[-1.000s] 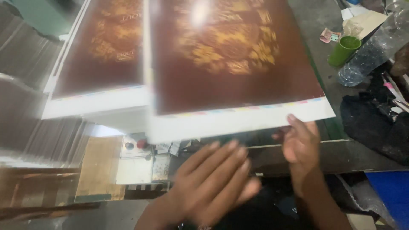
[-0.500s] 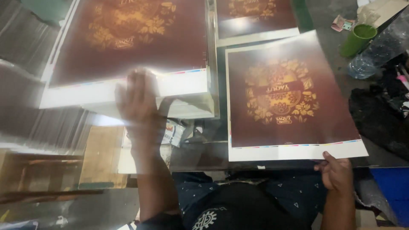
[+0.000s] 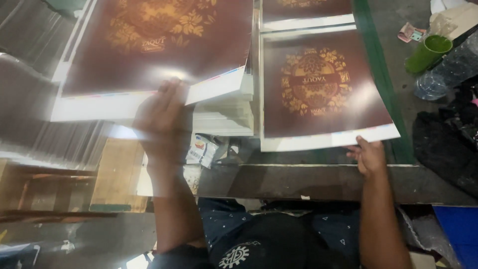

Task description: Sorting and inspecting printed packaging sheets in a print shop environment.

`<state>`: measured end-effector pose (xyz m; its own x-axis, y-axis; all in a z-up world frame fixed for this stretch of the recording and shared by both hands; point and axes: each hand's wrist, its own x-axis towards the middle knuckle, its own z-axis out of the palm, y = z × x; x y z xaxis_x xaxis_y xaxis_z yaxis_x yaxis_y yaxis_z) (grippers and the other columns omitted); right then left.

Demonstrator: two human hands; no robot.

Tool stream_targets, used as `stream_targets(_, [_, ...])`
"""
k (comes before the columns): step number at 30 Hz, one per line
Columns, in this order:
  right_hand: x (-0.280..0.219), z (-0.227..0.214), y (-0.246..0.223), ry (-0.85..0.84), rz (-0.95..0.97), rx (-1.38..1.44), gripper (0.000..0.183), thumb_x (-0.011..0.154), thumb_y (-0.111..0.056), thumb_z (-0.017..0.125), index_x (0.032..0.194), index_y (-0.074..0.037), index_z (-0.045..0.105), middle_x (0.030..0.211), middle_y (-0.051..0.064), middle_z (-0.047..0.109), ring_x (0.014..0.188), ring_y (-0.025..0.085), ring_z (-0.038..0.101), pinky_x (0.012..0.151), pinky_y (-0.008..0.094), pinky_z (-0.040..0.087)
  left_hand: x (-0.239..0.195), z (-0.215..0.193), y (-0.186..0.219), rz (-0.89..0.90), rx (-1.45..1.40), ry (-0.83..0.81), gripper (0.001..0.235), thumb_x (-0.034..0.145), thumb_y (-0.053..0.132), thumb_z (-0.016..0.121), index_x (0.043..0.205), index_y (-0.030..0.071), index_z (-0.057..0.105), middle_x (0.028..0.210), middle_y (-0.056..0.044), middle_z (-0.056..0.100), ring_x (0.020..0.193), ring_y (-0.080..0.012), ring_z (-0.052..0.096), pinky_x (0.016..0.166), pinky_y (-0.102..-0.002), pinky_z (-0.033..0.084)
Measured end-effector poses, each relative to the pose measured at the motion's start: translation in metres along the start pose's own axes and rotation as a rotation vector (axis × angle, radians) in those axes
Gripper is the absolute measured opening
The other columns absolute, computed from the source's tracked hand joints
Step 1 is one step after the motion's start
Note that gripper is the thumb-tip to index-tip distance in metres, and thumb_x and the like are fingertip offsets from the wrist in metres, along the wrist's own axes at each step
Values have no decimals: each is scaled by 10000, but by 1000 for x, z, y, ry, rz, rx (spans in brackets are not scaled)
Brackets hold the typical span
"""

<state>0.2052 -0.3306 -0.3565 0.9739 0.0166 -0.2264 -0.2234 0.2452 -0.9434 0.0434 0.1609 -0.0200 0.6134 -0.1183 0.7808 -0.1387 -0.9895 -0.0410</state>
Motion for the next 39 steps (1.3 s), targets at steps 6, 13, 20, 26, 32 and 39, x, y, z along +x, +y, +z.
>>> stream_targets(6, [32, 22, -20, 40, 89, 51, 460, 1089, -199, 565, 1462, 21, 411, 1200, 198, 680, 980, 296, 742, 645, 342, 597, 3, -26, 3, 57, 13, -108, 329, 1016, 42, 578, 1338, 53, 642, 1355, -186, 712, 1266, -352, 692, 1079, -457, 549])
stream_targets(13, [-30, 64, -25, 54, 73, 34, 645, 1052, -175, 559, 1600, -14, 259, 1207, 237, 701, 969, 294, 728, 683, 364, 571, 7, -22, 16, -36, -154, 124, 167, 1059, 106, 699, 1223, 112, 727, 1053, -127, 767, 893, -299, 763, 783, -422, 592])
stream_targets(20, [-127, 153, -121, -199, -314, 65, 442, 1028, -174, 612, 1432, -5, 551, 1200, 167, 709, 982, 245, 723, 731, 349, 566, 26, 3, 121, 313, -271, 102, 239, 993, 69, 641, 1217, 0, 686, 1236, -174, 705, 1162, -317, 720, 884, -421, 613])
stream_targets(26, [-164, 170, -136, -505, -522, 439, 394, 1066, -189, 693, 1419, -60, 575, 1223, 91, 634, 1138, 189, 641, 937, 375, 584, 30, 7, 162, 430, -403, -65, 364, 915, 132, 648, 1214, -74, 675, 1238, -219, 683, 1184, -351, 700, 968, -435, 602])
stream_targets(32, [-155, 139, -131, -160, -172, 451, 304, 1033, -150, 608, 1292, 0, 551, 1084, 130, 667, 963, 220, 686, 813, 350, 604, 32, -60, 154, 595, -576, -126, 316, 982, 203, 692, 1166, -55, 682, 1190, -207, 724, 1166, -319, 716, 1006, -416, 591])
stream_targets(39, [-123, -1, -8, -65, -44, 532, 323, 1013, -28, 652, 1302, -143, 563, 1024, 30, 670, 829, 155, 670, 543, 274, 493, 6, -51, 89, 71, -355, 42, 104, 1050, 174, 761, 1033, 78, 725, 1031, -86, 766, 939, -180, 749, 790, -332, 626])
